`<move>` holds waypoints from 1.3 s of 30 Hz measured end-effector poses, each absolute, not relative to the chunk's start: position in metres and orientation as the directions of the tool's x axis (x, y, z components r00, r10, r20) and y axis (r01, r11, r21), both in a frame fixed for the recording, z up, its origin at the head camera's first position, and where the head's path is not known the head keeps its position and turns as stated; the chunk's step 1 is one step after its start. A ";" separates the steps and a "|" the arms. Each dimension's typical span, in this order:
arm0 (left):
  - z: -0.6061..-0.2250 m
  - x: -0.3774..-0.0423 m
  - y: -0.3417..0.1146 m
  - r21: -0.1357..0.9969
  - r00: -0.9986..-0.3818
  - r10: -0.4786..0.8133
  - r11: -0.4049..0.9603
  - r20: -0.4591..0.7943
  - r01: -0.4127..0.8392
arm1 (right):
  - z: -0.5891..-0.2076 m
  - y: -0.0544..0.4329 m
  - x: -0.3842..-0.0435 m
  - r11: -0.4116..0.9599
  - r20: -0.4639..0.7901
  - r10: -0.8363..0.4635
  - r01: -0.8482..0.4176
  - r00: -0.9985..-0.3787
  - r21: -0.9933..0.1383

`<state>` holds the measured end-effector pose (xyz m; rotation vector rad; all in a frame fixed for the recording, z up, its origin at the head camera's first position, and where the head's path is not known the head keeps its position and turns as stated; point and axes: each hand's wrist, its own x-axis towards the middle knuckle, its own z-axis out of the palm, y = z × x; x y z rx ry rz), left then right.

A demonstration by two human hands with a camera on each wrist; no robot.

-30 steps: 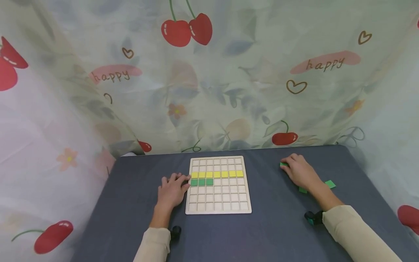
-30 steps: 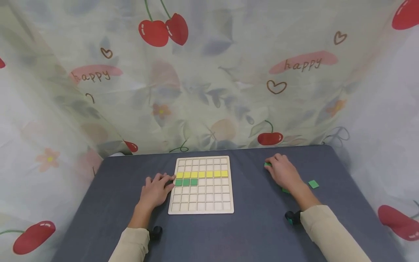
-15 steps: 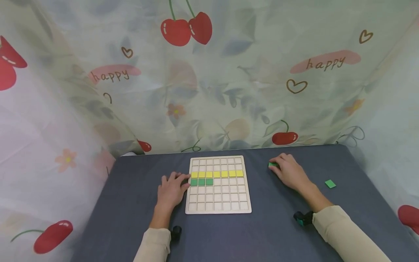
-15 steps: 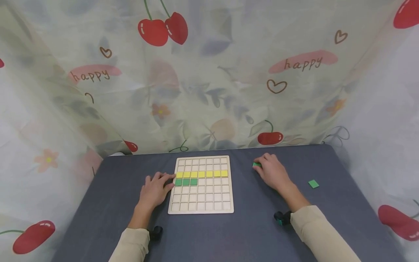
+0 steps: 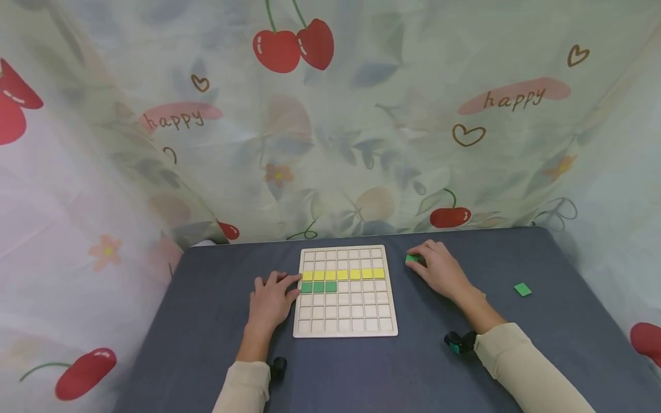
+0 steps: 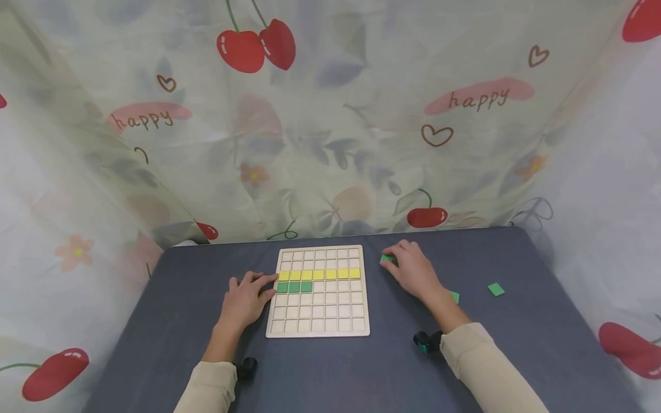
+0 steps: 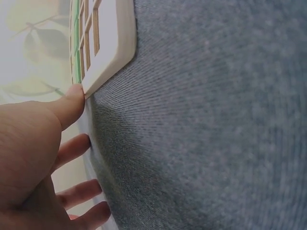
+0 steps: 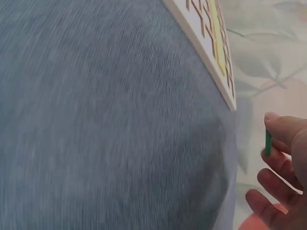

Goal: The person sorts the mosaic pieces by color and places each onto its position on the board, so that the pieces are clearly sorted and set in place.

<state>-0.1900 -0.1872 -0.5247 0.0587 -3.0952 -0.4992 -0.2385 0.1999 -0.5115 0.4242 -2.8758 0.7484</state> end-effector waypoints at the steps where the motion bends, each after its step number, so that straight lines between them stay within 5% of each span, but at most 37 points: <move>1: -0.525 -0.190 -0.187 0.317 -0.999 -0.037 0.948 0.000 -0.035 | -0.512 0.197 -0.239 0.833 0.201 -0.230 -0.300 -0.952 -0.465; 39: -0.530 -0.193 -0.188 0.293 -0.999 -0.052 0.955 -0.006 -0.052 | -0.520 0.102 -0.236 0.719 0.220 -0.430 -0.479 -0.876 -0.503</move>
